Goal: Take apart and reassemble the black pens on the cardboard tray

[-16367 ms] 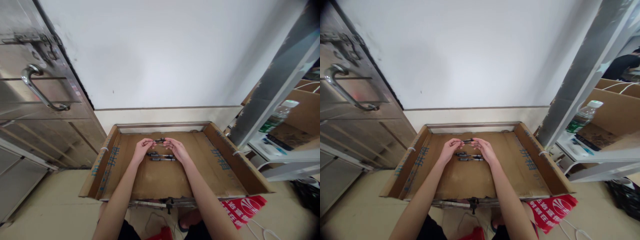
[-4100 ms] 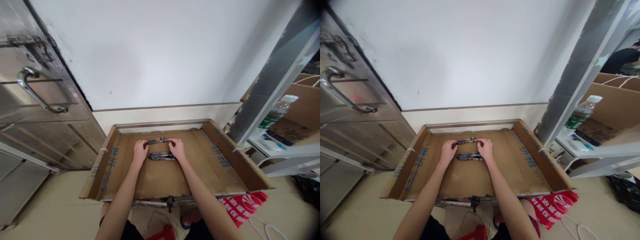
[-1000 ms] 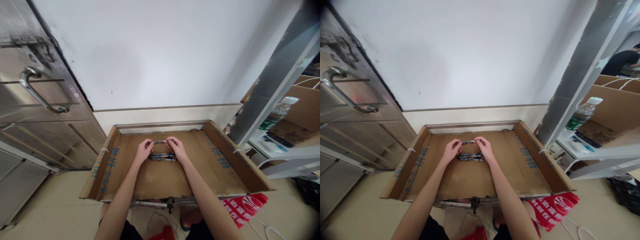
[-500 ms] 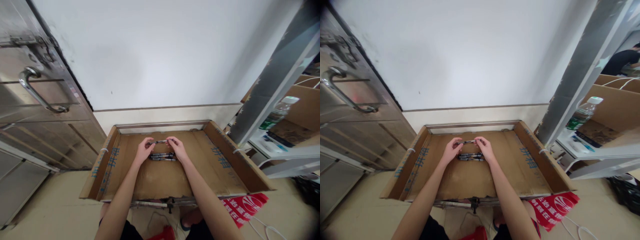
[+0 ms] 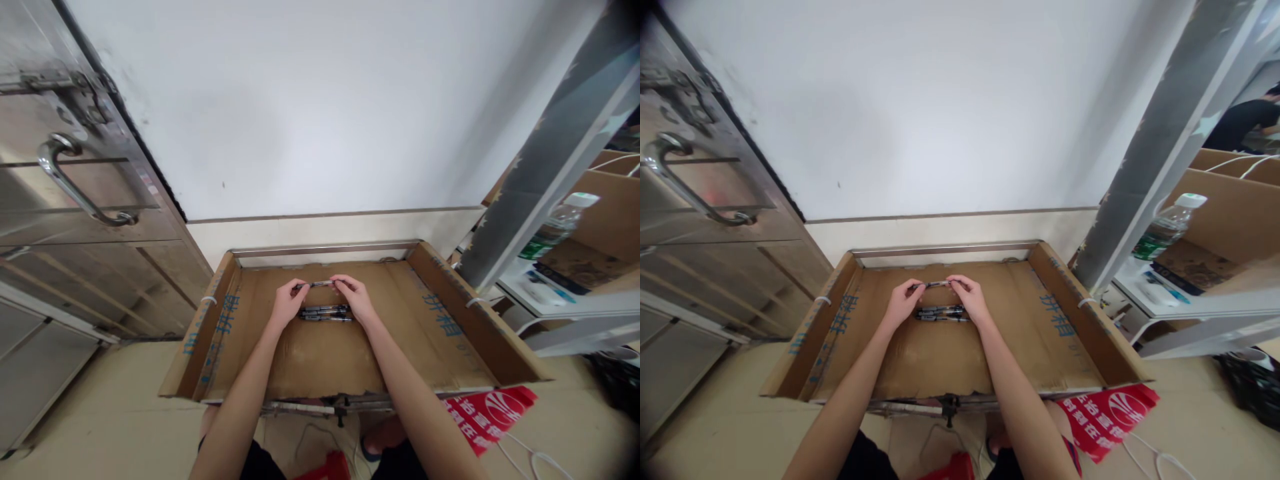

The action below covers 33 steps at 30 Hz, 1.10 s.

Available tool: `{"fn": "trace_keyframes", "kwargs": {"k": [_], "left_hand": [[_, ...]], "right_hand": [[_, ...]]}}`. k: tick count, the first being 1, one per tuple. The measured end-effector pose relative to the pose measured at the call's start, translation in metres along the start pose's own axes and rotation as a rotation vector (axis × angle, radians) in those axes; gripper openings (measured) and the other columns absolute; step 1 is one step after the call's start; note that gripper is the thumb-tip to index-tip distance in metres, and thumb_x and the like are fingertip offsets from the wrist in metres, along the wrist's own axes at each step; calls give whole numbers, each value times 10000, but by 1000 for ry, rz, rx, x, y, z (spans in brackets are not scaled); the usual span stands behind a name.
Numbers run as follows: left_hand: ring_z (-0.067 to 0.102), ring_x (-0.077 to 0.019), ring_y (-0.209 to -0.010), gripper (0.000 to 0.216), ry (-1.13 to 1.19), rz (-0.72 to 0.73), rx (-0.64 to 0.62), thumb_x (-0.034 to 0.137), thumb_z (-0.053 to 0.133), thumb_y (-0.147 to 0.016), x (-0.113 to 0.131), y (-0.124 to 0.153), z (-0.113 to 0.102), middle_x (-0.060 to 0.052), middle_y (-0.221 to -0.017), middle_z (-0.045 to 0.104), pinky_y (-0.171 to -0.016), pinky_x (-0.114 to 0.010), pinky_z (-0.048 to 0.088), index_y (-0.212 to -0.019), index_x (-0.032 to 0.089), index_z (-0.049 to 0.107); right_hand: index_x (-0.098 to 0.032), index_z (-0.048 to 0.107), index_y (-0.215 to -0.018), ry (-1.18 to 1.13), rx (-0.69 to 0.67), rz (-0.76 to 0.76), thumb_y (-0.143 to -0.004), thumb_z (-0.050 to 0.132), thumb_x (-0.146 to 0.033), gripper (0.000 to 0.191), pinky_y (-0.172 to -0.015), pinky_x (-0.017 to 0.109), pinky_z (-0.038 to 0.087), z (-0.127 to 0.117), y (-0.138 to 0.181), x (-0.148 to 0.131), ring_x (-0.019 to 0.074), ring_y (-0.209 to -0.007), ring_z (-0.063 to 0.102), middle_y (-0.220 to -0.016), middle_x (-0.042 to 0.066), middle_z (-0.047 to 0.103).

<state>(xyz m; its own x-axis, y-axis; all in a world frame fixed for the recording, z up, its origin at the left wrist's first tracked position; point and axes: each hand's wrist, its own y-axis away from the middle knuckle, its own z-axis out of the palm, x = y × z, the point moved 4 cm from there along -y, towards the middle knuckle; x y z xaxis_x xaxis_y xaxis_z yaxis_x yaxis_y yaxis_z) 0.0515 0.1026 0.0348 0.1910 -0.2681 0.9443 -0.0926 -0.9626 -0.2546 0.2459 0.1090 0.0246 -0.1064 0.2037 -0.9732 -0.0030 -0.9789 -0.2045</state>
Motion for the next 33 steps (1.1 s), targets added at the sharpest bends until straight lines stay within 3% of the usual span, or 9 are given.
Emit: {"fn": "trace_keyframes", "kwargs": {"k": [2, 7, 11, 20, 24, 27, 33], "left_hand": [[538, -107, -520, 277, -7, -30, 2, 415, 558, -811, -1, 0, 0, -2, -611, 582, -528, -217, 449, -802, 146, 622], [561, -106, -581, 293, 21, 37, -21, 387, 634, -756, 5, 2, 1, -30, -802, 640, -588, -228, 476, -943, 162, 614], [531, -112, -525, 283, -46, -2, -9, 428, 566, -803, 2, 2, -1, 6, -586, 573, -530, -214, 431, -768, 154, 625], [553, -118, -550, 249, -102, -6, 89, 397, 577, -792, -8, -2, -7, -6, -648, 610, -538, -213, 439, -814, 158, 646], [567, -119, -575, 225, -88, -19, 147, 369, 579, -789, -8, -3, -12, -20, -718, 635, -572, -221, 462, -853, 163, 644], [561, -118, -562, 228, -60, -39, 160, 373, 575, -793, -8, -3, -13, -15, -699, 625, -572, -226, 466, -854, 163, 638], [582, -131, -606, 232, -93, -6, 150, 382, 585, -788, -8, -3, -12, -30, -741, 645, -581, -230, 479, -848, 168, 650]], "right_hand": [[-233, 699, -890, 14, 4, 4, -730, 644, -481, 300, -682, 319, 483, 0, 0, 0, 188, -714, 616, -822, 36, 705], [-236, 690, -893, 42, 12, -2, -737, 628, -481, 297, -685, 321, 484, -1, 1, -1, 194, -730, 616, -828, 36, 702], [-227, 682, -879, 68, 38, -12, -750, 608, -459, 276, -667, 308, 476, -4, -1, 2, 188, -719, 608, -801, 31, 689], [-199, 653, -853, 108, 349, -31, -736, 539, -325, 206, -752, 327, 471, -27, -7, 13, 205, -788, 617, -822, 37, 670], [-189, 649, -863, 179, 395, -56, -709, 580, -329, 220, -748, 328, 468, -32, -7, 14, 206, -786, 598, -845, 53, 672], [-189, 649, -859, 316, 398, -74, -709, 591, -348, 226, -732, 336, 463, -34, -5, 14, 205, -744, 587, -826, 56, 674], [-214, 657, -772, 839, 429, -130, -722, 550, -272, 131, -760, 364, 404, -34, 1, 9, 231, -774, 553, -771, 56, 680]]}}
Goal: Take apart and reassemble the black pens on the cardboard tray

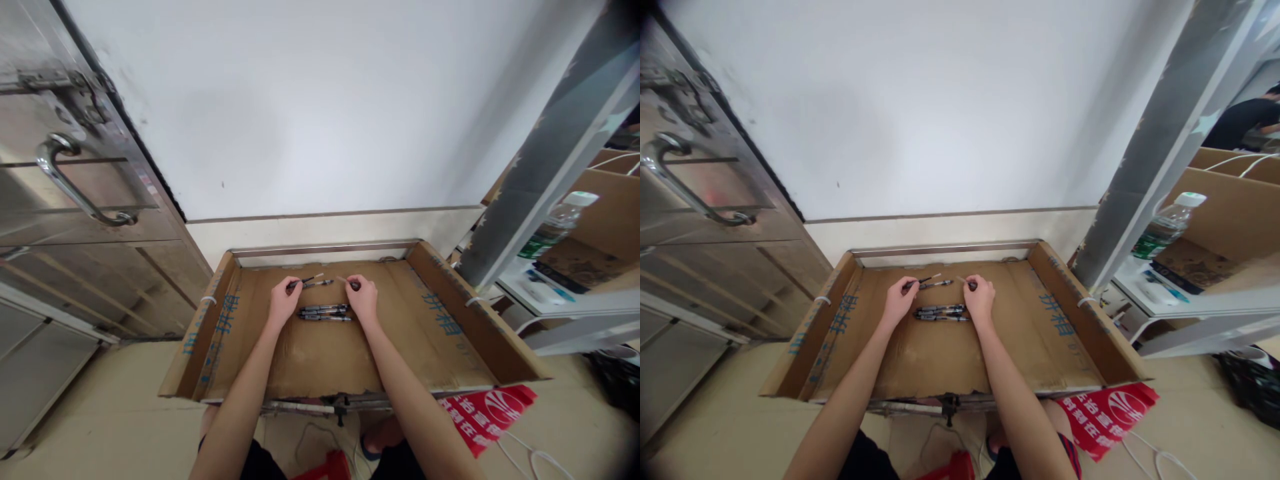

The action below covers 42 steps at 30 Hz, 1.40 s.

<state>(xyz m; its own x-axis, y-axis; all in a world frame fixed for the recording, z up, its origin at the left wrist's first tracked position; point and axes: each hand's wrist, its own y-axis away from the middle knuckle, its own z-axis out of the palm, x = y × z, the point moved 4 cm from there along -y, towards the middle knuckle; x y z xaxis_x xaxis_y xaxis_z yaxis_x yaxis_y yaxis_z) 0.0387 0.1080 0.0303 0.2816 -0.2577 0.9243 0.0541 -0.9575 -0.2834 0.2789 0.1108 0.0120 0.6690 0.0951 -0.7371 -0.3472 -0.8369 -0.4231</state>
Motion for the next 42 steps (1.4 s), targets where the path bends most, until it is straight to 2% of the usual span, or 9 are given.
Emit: {"fn": "trace_keyframes", "kwargs": {"k": [3, 8, 18, 23, 29, 32, 34, 38, 42], "left_hand": [[586, -132, -612, 235, -6, 4, -8, 382, 582, -789, 0, 0, 1, -33, -748, 651, -578, -230, 479, -848, 166, 654], [574, -126, -593, 237, 0, 6, -17, 381, 582, -788, -2, 0, 2, -30, -741, 649, -563, -223, 464, -853, 165, 656], [568, -125, -569, 233, -23, 13, -29, 377, 586, -789, -1, 2, 4, -15, -689, 637, -551, -222, 454, -851, 164, 658], [604, -146, -645, 210, -38, 38, -28, 353, 589, -790, 2, 1, 3, -32, -747, 664, -612, -244, 482, -850, 167, 666], [632, -167, -804, 172, -15, 107, -97, 283, 607, -779, 9, 3, 7, -55, -905, 688, -740, -281, 498, -897, 177, 673], [626, -162, -798, 176, -11, 133, -145, 266, 611, -778, 13, 5, 9, -61, -920, 683, -705, -263, 494, -915, 179, 678], [621, -155, -778, 179, -7, 148, -173, 264, 611, -781, 15, 6, 10, -62, -908, 678, -673, -250, 488, -921, 178, 681], [614, -148, -754, 178, -40, 160, -149, 269, 608, -788, 12, 5, 8, -58, -903, 678, -653, -246, 480, -922, 177, 680], [617, -153, -761, 185, -105, 162, -4, 310, 590, -806, 7, 1, -2, -57, -880, 678, -679, -258, 483, -896, 177, 682]], "right_hand": [[-210, 656, -742, 128, -11, -39, -738, 539, -255, 125, -726, 345, 371, 1, 2, -1, 225, -756, 531, -758, 60, 666], [-208, 686, -774, 192, -44, -87, -761, 536, -235, 153, -696, 329, 337, 4, 2, -2, 226, -772, 510, -798, 67, 664], [-197, 726, -805, 153, -2, -133, -821, 498, -285, 245, -755, 362, 370, 6, 3, 0, 230, -772, 504, -800, 101, 630], [-186, 707, -880, 11, 33, -181, -843, 490, -289, 243, -797, 378, 403, -4, 2, -18, 243, -826, 519, -850, 105, 625], [-269, 678, -1027, -214, -210, -363, -868, 503, -297, 238, -897, 401, 402, -3, 9, -49, 240, -993, 532, -1011, 61, 656], [-303, 697, -1003, -212, -325, -432, -840, 569, -306, 208, -893, 411, 389, 4, 14, -52, 238, -971, 534, -967, 36, 683], [-311, 715, -955, -189, -347, -438, -828, 592, -302, 177, -862, 411, 387, 7, 15, -49, 236, -919, 539, -895, 33, 694], [-290, 722, -893, -143, -305, -409, -839, 576, -297, 155, -827, 399, 382, 7, 12, -44, 235, -876, 538, -841, 39, 693], [-241, 701, -858, -113, -167, -352, -847, 544, -281, 162, -811, 386, 385, 0, 7, -38, 236, -862, 539, -840, 49, 688]]}}
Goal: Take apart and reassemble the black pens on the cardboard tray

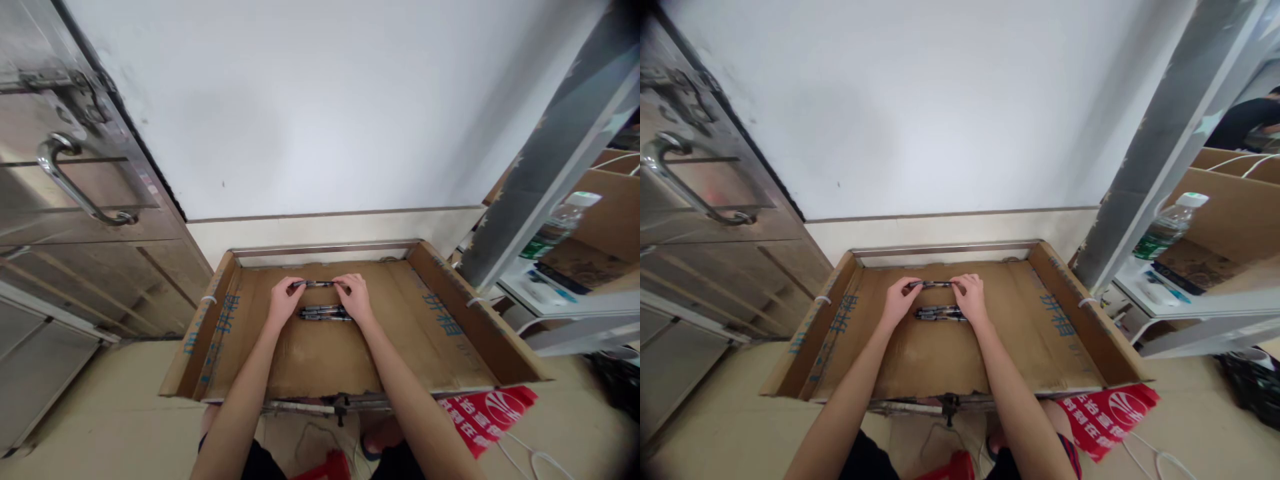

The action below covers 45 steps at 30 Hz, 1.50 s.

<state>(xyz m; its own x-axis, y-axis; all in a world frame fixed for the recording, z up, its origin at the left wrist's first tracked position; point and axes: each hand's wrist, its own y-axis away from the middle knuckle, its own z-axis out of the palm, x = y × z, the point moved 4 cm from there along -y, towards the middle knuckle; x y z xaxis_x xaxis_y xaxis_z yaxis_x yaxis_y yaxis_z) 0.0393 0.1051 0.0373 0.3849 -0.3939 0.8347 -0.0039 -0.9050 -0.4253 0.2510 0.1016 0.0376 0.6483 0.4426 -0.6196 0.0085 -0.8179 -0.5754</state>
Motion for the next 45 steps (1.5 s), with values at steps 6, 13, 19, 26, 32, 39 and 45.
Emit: {"fn": "trace_keyframes", "kwargs": {"k": [6, 13, 19, 26, 32, 39, 45], "left_hand": [[606, -186, -769, 204, -268, -62, 220, 305, 558, -811, -14, -2, -20, -75, -827, 654, -731, -303, 473, -863, 168, 700], [555, -270, -822, 252, -645, -118, 168, 323, 527, -822, -23, 1, -22, -114, -844, 643, -756, -385, 423, -884, 188, 732], [539, -266, -803, 253, -606, -58, 164, 315, 501, -845, -22, 1, -18, -110, -830, 628, -751, -391, 414, -891, 195, 718], [547, -232, -875, 198, -371, 163, 174, 265, 514, -857, 2, 0, -15, -84, -893, 614, -820, -375, 435, -969, 212, 668], [569, -196, -873, 231, -186, 216, 31, 250, 551, -849, 12, 1, -4, -60, -906, 621, -811, -335, 463, -1066, 223, 627], [577, -169, -786, 151, -106, 202, -54, 259, 523, -868, 14, 1, 0, -44, -824, 652, -741, -300, 459, -837, 200, 659], [597, -149, -694, 215, 58, -8, 20, 348, 506, -870, 4, -1, -2, -24, -730, 643, -677, -256, 460, -810, 177, 623]], "right_hand": [[-212, 677, -864, 31, 107, 68, -836, 530, -260, 157, -765, 369, 388, -6, 0, 8, 238, -815, 543, -826, 57, 689], [-210, 676, -856, 3, 115, 61, -825, 539, -246, 145, -764, 362, 403, -3, 1, 11, 236, -812, 545, -826, 52, 692], [-213, 680, -863, -37, 109, 72, -823, 539, -258, 153, -766, 365, 421, -2, 1, 12, 237, -817, 551, -830, 56, 693], [-228, 688, -860, -103, 39, 12, -840, 534, -258, 158, -760, 362, 434, -2, 0, 1, 224, -798, 552, -833, 50, 692], [-245, 697, -863, -127, -36, -22, -852, 534, -261, 164, -767, 369, 433, 1, 0, -7, 224, -803, 551, -809, 45, 684], [-245, 710, -860, -230, -71, 27, -847, 541, -303, 179, -795, 377, 446, 2, -1, -8, 221, -822, 574, -815, 49, 689], [-225, 723, -867, -521, -114, 237, -794, 584, -358, 206, -772, 339, 482, 4, -1, -3, 197, -790, 629, -847, 41, 699]]}}
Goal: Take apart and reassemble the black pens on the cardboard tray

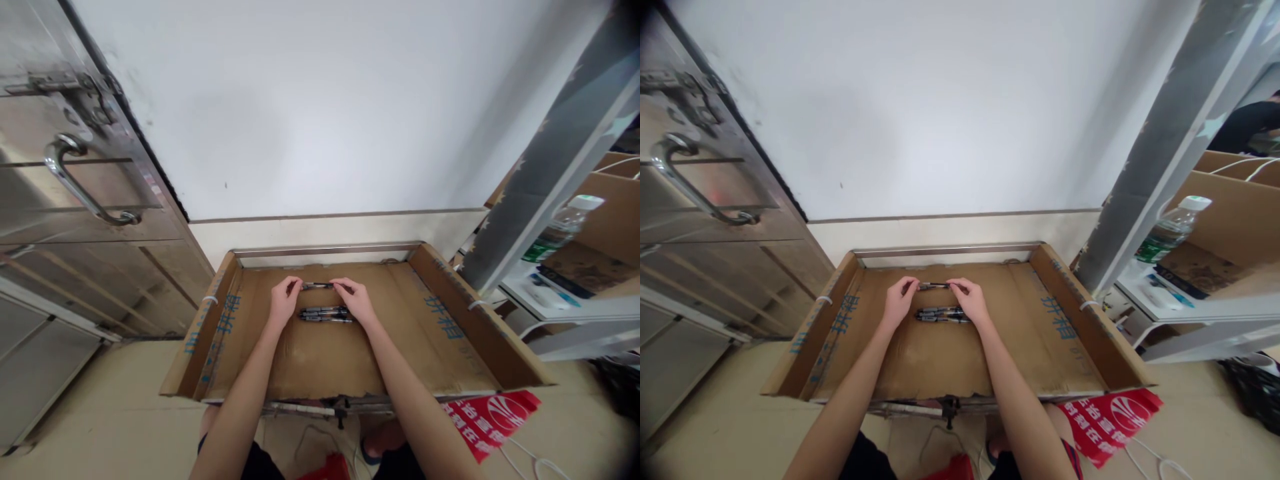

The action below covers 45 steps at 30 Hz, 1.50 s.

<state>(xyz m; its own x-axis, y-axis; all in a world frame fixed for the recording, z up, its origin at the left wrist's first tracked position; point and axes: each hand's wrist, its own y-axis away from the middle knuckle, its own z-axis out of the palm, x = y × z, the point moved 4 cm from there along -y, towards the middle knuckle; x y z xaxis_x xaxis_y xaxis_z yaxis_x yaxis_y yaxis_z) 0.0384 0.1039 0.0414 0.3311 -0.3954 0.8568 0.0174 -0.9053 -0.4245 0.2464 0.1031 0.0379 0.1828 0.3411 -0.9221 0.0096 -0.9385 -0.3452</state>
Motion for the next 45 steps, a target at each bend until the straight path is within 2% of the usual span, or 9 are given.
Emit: {"fn": "trace_keyframes", "kwargs": {"k": [6, 11, 15, 20, 24, 31, 34, 38, 45], "left_hand": [[504, -108, -503, 361, 117, -126, 72, 454, 453, -878, -2, 0, -4, 16, -535, 542, -536, -216, 413, -647, 185, 521], [432, -88, -401, 434, 164, -209, 85, 512, 471, -856, -4, 0, -6, 31, -432, 477, -440, -209, 350, -568, 187, 478], [510, -99, -445, 364, 346, -276, 26, 502, 557, -807, -9, -1, 0, 3, -543, 592, -422, -209, 369, -655, 173, 523], [629, -143, -606, 287, 481, -302, 9, 404, 678, -732, -9, -2, 4, -59, -706, 690, -533, -242, 474, -735, 146, 553], [678, -191, -729, 292, 537, -334, 16, 371, 715, -697, -10, -1, 5, -97, -792, 715, -623, -291, 519, -779, 139, 558], [683, -223, -863, 310, 586, -348, -10, 370, 708, -700, -10, -1, 6, -128, -934, 711, -706, -323, 525, -861, 137, 584], [681, -227, -876, 315, 589, -340, -23, 390, 687, -719, -12, -1, 7, -137, -962, 706, -710, -327, 524, -878, 137, 588], [684, -227, -866, 337, 614, -346, -27, 413, 674, -729, -14, -1, 8, -139, -966, 705, -705, -323, 523, -902, 132, 609], [676, -191, -669, 382, 561, -406, -5, 492, 631, -755, -13, 0, 7, -127, -786, 715, -595, -296, 514, -791, 112, 627]], "right_hand": [[-222, 719, -903, -254, 87, 141, -753, 642, -400, 246, -693, 314, 480, -6, -3, 20, 172, -682, 601, -741, 21, 684], [-209, 708, -905, -432, 102, 196, -719, 675, -406, 273, -629, 290, 458, -7, -3, 19, 148, -627, 568, -700, 13, 664], [-205, 697, -887, -544, 84, 231, -691, 706, -387, 268, -616, 287, 455, -7, -2, 12, 144, -627, 572, -700, 12, 658], [-208, 674, -863, -600, 100, 224, -689, 713, -383, 250, -611, 289, 463, -10, -2, 9, 138, -611, 580, -694, 7, 655], [-218, 656, -877, -599, 112, 225, -697, 700, -403, 262, -623, 312, 481, -11, -2, 10, 156, -628, 603, -728, 15, 673], [-231, 666, -948, -637, 90, 229, -741, 646, -430, 288, -704, 349, 504, -11, -3, 10, 207, -782, 656, -877, 54, 718], [-221, 669, -973, -634, 78, 244, -750, 626, -454, 325, -717, 361, 509, -9, -3, 10, 230, -838, 662, -931, 74, 720], [-209, 681, -973, -660, 59, 261, -758, 623, -451, 329, -702, 340, 507, -7, -3, 10, 219, -816, 661, -911, 77, 724], [-214, 673, -987, -621, 37, 257, -776, 599, -483, 349, -686, 323, 497, -7, -4, 15, 197, -772, 649, -892, 71, 714]]}}
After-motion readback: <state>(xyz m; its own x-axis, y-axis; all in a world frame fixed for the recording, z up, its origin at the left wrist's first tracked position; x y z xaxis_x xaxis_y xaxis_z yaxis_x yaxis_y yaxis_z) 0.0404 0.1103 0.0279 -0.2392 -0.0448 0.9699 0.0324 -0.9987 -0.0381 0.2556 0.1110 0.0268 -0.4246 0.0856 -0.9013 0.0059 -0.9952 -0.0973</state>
